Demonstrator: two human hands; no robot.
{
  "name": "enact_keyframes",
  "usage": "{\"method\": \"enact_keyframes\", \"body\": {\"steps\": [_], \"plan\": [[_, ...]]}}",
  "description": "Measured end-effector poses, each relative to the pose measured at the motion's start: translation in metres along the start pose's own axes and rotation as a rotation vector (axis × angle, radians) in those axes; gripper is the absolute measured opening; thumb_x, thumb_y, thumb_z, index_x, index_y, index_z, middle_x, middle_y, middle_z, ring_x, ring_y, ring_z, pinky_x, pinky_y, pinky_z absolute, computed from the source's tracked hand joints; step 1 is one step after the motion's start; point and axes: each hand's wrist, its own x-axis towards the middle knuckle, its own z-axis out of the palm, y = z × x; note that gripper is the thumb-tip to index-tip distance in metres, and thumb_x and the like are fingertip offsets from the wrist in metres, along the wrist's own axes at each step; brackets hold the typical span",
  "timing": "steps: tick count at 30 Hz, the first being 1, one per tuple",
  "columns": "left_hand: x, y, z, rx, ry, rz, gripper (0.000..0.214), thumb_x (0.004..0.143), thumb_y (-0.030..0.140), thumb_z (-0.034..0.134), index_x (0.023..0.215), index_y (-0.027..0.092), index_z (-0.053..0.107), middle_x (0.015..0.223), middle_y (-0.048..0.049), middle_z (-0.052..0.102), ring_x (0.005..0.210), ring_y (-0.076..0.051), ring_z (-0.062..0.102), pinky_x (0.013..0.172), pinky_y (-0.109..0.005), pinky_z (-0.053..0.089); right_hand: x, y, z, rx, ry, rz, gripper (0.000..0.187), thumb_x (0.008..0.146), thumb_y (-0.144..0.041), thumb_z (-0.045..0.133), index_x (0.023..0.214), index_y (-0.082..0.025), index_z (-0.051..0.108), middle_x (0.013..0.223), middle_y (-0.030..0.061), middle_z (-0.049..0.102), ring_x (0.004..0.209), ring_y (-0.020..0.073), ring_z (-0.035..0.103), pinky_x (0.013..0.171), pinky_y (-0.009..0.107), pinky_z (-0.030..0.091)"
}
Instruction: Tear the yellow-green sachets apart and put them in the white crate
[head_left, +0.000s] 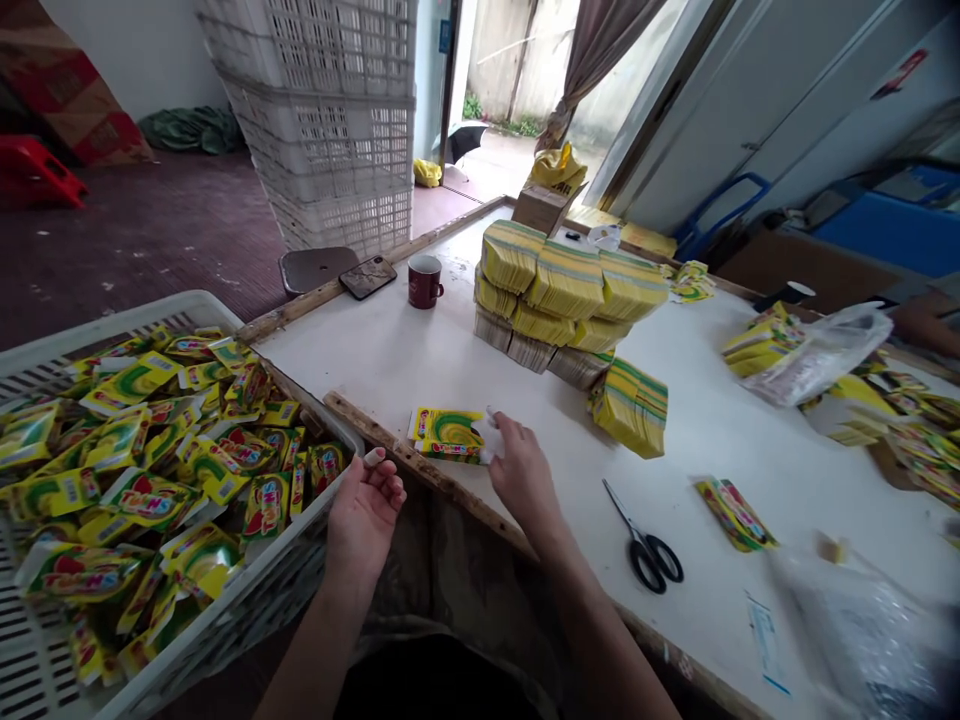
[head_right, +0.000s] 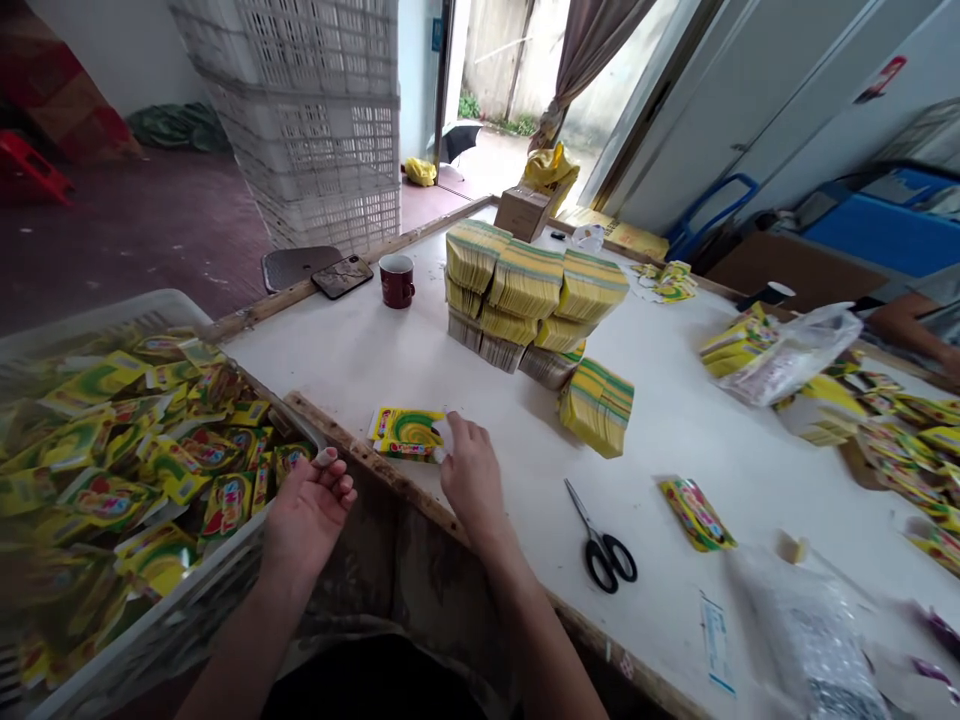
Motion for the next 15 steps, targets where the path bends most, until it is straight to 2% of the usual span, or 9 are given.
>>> {"method": "enact_keyframes", "body": {"steps": [3, 5, 8, 10, 12, 15], "plan": [[-0.002, -0.006, 0.002, 0.021, -0.039, -0.028, 0.022, 0.079, 0.032, 0.066, 0.090, 0.012, 0.066, 0.068, -0.0006, 0.065, 0.054, -0.010, 0.058, 0.049, -0.019, 0.048, 0.005, -0.003, 0.017, -0.013, -0.051, -0.001, 0.052, 0.070, 0.001, 0.051, 0.118, -0.018, 0.057, 0.102, 0.0125, 0.067, 0.094, 0.0288, 0.060, 0.084, 0.044, 0.051], [-0.003, -0.010, 0.001, 0.037, -0.064, -0.033, 0.024, 0.076, 0.032, 0.071, 0.090, 0.013, 0.066, 0.068, 0.0002, 0.065, 0.055, -0.009, 0.058, 0.050, -0.018, 0.048, 0.007, -0.001, 0.023, -0.007, -0.042, 0.011, 0.051, 0.068, 0.003, 0.048, 0.115, -0.016, 0.057, 0.101, 0.0134, 0.067, 0.093, 0.0289, 0.060, 0.084, 0.044, 0.051], [-0.008, -0.017, -0.001, 0.060, -0.094, -0.027, 0.029, 0.073, 0.035, 0.075, 0.089, 0.013, 0.066, 0.067, 0.0006, 0.065, 0.055, -0.008, 0.058, 0.050, -0.017, 0.048, 0.007, 0.000, 0.024, 0.054, 0.005, 0.033, 0.051, 0.068, 0.000, 0.048, 0.116, -0.015, 0.053, 0.099, 0.0126, 0.066, 0.092, 0.0279, 0.061, 0.083, 0.043, 0.051], [-0.012, -0.022, 0.000, 0.086, -0.120, -0.025, 0.036, 0.072, 0.039, 0.077, 0.091, 0.011, 0.067, 0.069, -0.0018, 0.066, 0.056, -0.009, 0.059, 0.051, -0.019, 0.048, 0.002, -0.004, 0.020, 0.128, 0.044, 0.055, 0.048, 0.072, -0.004, 0.048, 0.119, -0.015, 0.047, 0.093, 0.0097, 0.065, 0.084, 0.0251, 0.063, 0.076, 0.040, 0.053], [-0.015, -0.026, 0.004, 0.104, -0.164, -0.007, 0.044, 0.071, 0.045, 0.077, 0.097, 0.010, 0.066, 0.080, -0.0067, 0.070, 0.066, -0.014, 0.065, 0.059, -0.024, 0.053, -0.006, -0.009, 0.017, 0.206, 0.080, 0.072, 0.042, 0.078, -0.012, 0.050, 0.119, -0.016, 0.042, 0.085, 0.0052, 0.062, 0.073, 0.0217, 0.063, 0.068, 0.036, 0.053], [-0.018, -0.029, 0.014, 0.073, -0.280, 0.074, 0.052, 0.073, 0.050, 0.075, 0.110, 0.016, 0.063, 0.109, -0.0110, 0.069, 0.099, -0.021, 0.066, 0.084, -0.032, 0.053, -0.020, -0.017, 0.014, 0.344, 0.120, 0.080, 0.033, 0.081, -0.020, 0.053, 0.113, -0.020, 0.044, 0.081, 0.0014, 0.060, 0.066, 0.0180, 0.061, 0.060, 0.030, 0.052]]}}
